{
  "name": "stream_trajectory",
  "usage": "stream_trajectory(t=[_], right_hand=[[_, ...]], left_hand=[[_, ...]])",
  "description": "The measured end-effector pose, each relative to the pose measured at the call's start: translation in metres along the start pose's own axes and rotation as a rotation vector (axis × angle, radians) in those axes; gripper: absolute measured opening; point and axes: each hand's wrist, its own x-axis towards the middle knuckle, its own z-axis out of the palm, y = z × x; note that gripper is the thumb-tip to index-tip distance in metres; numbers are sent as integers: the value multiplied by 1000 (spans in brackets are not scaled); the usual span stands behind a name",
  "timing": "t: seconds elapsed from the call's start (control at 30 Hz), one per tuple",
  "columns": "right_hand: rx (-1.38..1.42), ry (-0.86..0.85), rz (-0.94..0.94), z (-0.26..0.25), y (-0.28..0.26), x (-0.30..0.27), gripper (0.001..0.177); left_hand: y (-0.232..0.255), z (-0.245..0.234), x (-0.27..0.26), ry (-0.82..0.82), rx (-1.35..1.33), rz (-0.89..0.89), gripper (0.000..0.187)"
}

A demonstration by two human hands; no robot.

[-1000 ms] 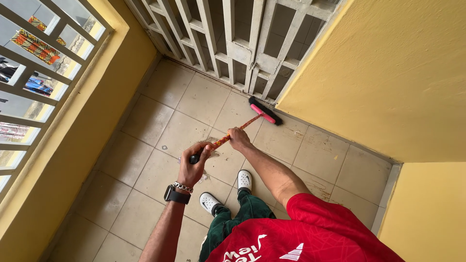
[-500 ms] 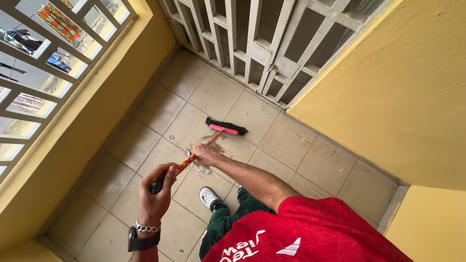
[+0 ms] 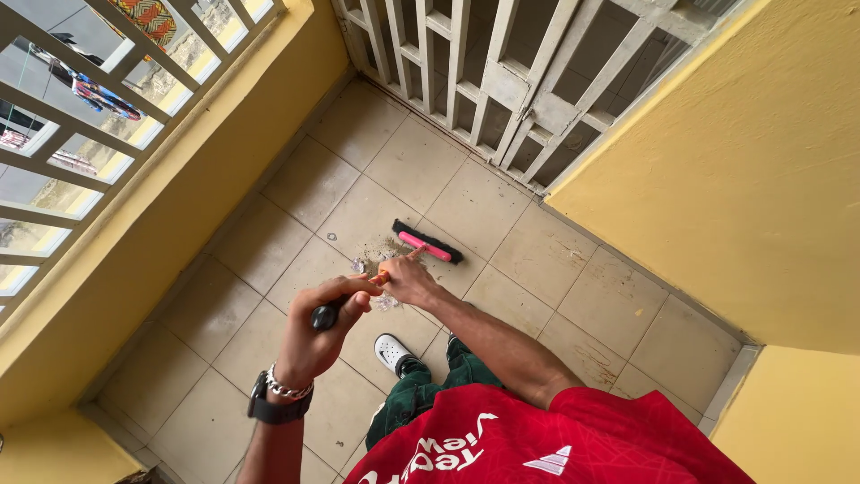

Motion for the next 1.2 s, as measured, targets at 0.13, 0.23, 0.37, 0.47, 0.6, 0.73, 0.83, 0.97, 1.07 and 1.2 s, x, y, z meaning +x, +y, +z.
stream_trajectory(t=[0.13,0.23,0.37,0.47,0.6,0.73,0.83,0.97,1.07,1.2], right_hand=[[20,190,-3,2,43,5,15],[-2,312,90,3,83,6,10],[-49,370,159,27,137,11,11],[-76,313,204,58,151,6,11],[-101,327,115,105,139,8,10],[-108,222,92,133,78,11,13],[-111,125,61,145,29,19,16],[-75,-9,17,170,-19,30,16],[-72,-75,-9,174,-50,26,16],[-74,-111,21,143,-97,-8,20]], left_hand=[[-35,2,18,-159,-140,154,30],[-63,19,29,-211,-126,72,33],[-104,33,27,-261,-71,40,40],[-118,30,7,-316,-53,40,43],[-125,1,-27,-325,-64,4,44],[-115,-47,-54,-268,-54,7,42],[-102,-81,-69,-171,-19,9,42],[-76,-112,-91,-57,-11,-166,41],[-69,-121,-106,15,-24,-181,42],[-52,-116,-115,40,-25,-158,43]])
